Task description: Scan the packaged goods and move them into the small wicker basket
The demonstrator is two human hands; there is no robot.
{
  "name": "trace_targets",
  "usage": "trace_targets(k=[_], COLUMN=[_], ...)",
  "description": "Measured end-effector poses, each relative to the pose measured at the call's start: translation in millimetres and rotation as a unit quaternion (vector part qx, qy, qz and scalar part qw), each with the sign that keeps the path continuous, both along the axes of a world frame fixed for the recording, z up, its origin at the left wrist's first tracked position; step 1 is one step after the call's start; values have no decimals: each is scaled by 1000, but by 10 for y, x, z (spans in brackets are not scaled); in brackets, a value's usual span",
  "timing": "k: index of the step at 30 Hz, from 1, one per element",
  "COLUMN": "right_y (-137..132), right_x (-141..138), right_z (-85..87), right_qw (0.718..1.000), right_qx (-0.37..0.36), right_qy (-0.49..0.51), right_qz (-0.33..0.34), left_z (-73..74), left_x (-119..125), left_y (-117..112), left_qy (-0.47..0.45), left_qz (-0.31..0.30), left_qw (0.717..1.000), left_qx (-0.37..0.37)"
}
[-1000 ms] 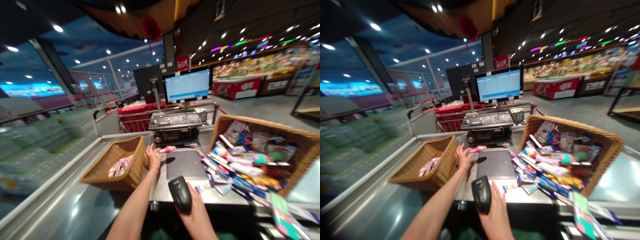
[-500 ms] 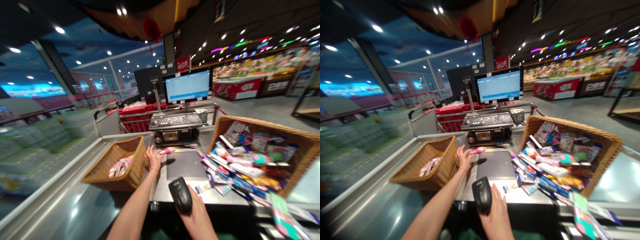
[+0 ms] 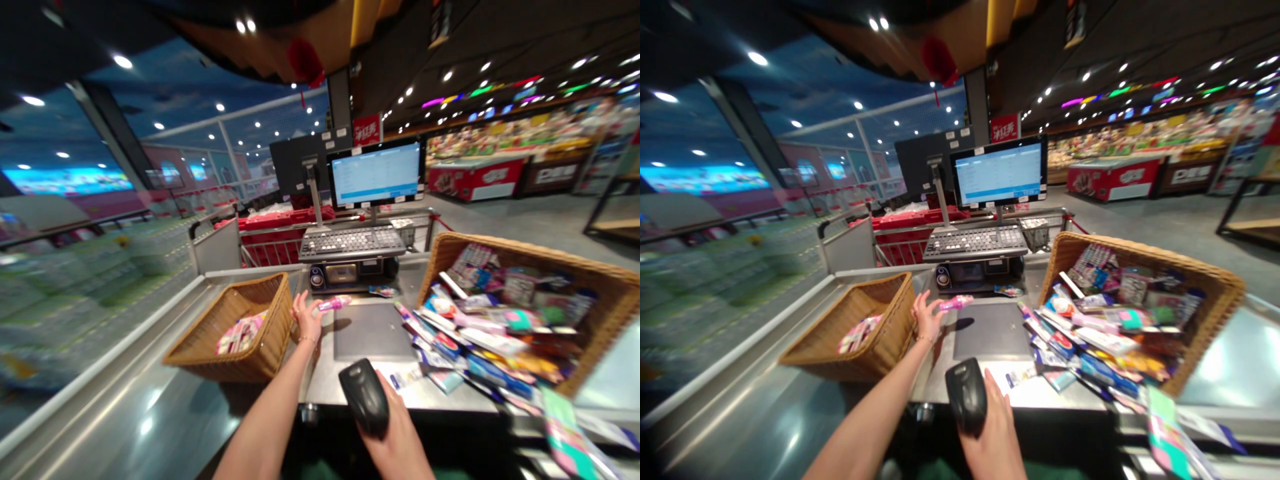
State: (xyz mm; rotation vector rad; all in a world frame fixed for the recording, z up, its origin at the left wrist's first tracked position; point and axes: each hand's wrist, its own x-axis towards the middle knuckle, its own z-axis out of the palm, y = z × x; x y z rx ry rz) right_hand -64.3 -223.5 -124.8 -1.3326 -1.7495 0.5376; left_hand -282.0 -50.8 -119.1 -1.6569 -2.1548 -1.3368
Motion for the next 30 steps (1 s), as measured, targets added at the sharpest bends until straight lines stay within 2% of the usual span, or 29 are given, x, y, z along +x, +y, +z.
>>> trace_targets(k=[4, 14, 30], right_y=[-7, -57, -77], right_x=[11, 62, 85], right_z=[7, 170, 117], right_qw=[1000, 999, 999], right_qx=[0, -31, -10], right_qy=[15, 28, 22], right_qz=[3, 22, 26], left_z=[14, 42, 128], left_x=[2, -44, -62], left_y=[-13, 1, 33], left_qy=[4, 10, 20], left_qz=[1, -2, -14], left_qw=[1000, 1000, 999], left_qx=[3, 12, 40])
